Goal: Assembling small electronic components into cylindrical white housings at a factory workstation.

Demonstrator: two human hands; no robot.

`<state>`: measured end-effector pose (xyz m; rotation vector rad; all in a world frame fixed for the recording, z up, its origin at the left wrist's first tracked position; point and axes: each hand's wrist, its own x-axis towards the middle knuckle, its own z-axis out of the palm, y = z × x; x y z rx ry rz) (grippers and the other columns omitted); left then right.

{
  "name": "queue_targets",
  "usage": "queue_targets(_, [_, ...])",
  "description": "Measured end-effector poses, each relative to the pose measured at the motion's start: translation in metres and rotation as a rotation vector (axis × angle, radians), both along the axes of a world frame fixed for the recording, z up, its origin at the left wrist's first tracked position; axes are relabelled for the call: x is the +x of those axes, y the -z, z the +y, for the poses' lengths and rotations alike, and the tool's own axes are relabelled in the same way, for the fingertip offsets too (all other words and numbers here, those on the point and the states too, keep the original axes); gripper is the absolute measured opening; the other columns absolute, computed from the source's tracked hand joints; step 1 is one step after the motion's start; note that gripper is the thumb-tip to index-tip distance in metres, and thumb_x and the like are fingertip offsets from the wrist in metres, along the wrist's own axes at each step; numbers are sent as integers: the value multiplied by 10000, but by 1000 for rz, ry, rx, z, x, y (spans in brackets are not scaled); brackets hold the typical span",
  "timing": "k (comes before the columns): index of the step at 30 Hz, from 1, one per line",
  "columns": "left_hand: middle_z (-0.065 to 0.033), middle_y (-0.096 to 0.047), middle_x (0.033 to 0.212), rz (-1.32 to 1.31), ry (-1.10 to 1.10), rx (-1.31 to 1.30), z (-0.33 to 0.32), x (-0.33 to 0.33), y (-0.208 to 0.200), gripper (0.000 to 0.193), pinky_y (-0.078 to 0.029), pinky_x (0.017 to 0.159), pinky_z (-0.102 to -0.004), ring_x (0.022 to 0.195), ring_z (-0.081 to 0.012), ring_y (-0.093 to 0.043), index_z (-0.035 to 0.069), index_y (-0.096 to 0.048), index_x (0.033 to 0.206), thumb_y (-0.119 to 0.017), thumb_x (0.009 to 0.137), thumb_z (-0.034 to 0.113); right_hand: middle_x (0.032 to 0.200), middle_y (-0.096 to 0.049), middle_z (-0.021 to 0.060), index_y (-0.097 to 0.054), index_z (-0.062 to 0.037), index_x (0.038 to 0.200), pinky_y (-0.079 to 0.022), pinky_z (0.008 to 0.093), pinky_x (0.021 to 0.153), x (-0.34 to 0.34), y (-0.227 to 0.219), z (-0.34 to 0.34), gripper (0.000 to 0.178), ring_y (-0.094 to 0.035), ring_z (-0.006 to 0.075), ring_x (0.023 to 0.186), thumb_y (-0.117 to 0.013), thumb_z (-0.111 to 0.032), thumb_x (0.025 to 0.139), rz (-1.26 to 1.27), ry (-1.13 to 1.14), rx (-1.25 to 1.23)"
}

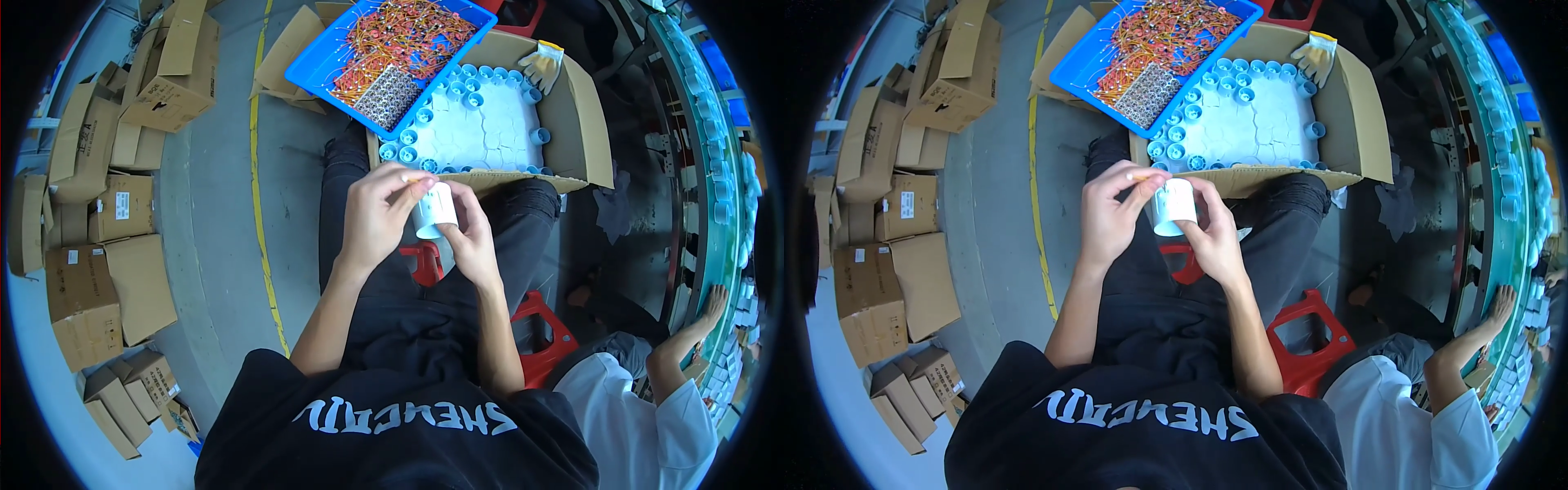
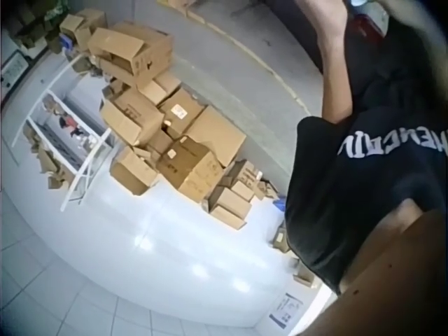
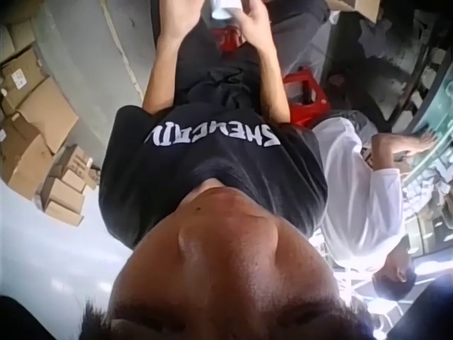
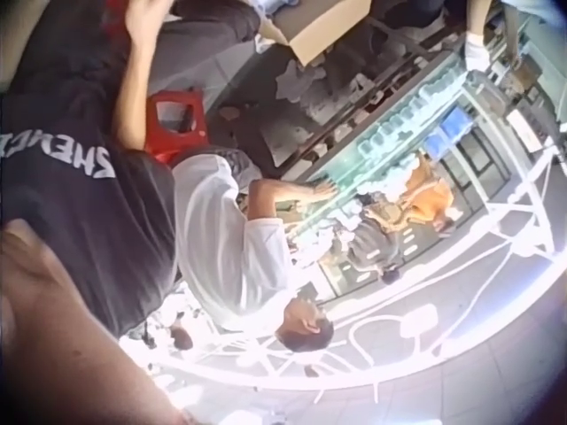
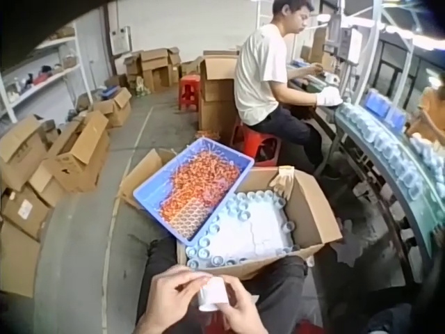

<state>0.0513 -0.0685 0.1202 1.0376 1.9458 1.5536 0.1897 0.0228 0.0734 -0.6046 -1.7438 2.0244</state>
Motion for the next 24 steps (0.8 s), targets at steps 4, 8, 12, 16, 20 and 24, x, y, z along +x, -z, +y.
queue_targets(4, [-112,-660,958,292,102,98,-4,3,15,153,-479,841,-299,922,-214,-634,15,-696,990,-677,848,69,1127,-586,113,-444,17,1268,-466,304,918,-5,-2,1,480,-570,176,1072,-579,87,813,-33,79,1])
queue_targets(8, [-143,-622,1092,174,121,139,9,14,18,297,-473,896,-351,1020,-268,-605,13,-645,1082,-717,798,64,1181,-549,132,-383,10,1312,-441,329,964,2,-9,11,568,-541,201,1124,-622,57,799,-56,184,155])
queue_targets(12, [-160,-596,1147,208,8,86,-1,9,44,344,-467,914,-383,1067,-308,-588,8,-606,1125,-707,799,58,1288,-435,118,-217,-33,1403,-411,355,1005,1,-5,0,750,-435,222,1251,-657,-3,796,37,105,116])
queue_targets(16, [-155,-579,1190,-48,-106,-52,23,24,41,358,-463,937,-395,1093,-297,-580,0,-572,1167,-682,837,85,1247,-453,156,-357,-30,1324,-441,362,967,12,-19,21,666,-481,280,1201,-711,-46,760,19,176,272])
queue_targets(20, [-137,-571,1197,-90,7,304,72,51,21,358,-476,916,-366,1083,-261,-583,-10,-531,1196,-647,879,109,1159,-512,176,-489,-31,1216,-472,365,882,17,-21,66,564,-540,316,1073,-749,-77,718,-156,447,717])
queue_targets(24, [-131,-571,1145,-150,108,112,85,41,29,358,-478,895,-294,1015,-189,-597,-3,-462,1264,-561,938,105,908,-556,162,-567,-10,1064,-467,388,738,62,-30,221,466,-562,325,860,-782,-136,670,-88,899,1081])
